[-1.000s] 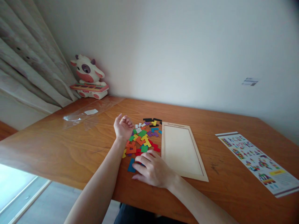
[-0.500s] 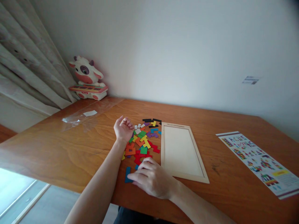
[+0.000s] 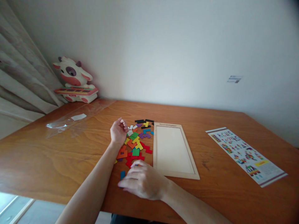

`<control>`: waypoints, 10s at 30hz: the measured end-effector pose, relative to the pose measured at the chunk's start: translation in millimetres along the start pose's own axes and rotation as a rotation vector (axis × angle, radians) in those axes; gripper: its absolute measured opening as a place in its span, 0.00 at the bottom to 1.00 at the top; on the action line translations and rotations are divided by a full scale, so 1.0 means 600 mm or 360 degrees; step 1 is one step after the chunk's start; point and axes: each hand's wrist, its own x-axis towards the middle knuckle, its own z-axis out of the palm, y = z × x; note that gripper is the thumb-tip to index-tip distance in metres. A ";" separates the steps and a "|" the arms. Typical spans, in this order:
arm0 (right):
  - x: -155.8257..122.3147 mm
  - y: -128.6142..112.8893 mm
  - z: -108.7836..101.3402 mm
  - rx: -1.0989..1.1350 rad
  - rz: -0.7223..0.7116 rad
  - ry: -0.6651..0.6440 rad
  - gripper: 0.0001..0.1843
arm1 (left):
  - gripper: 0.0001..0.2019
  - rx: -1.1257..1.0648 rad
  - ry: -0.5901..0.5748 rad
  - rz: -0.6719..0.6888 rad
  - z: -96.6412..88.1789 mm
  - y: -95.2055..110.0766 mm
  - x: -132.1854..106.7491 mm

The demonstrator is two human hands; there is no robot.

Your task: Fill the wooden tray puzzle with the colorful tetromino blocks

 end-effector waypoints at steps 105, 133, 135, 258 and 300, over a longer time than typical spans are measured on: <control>-0.108 0.158 -0.091 0.0431 0.1510 0.0950 0.06 | 0.26 0.2676 -0.1443 0.1290 0.018 -0.060 -0.072; -0.094 0.124 -0.108 0.0335 0.1136 0.0673 0.17 | 0.14 0.2168 -0.1483 0.1182 0.051 -0.063 -0.104; -0.097 0.126 -0.112 0.0347 0.1187 0.0758 0.16 | 0.13 0.2119 -0.1384 0.0989 0.057 -0.059 -0.107; -0.112 0.132 -0.115 0.0131 0.1475 0.0321 0.09 | 0.17 0.2765 -0.1028 0.1163 -0.002 -0.074 -0.045; -0.107 0.140 -0.109 0.0930 0.1392 0.0722 0.21 | 0.22 0.1378 -0.0904 0.0082 0.068 -0.079 -0.111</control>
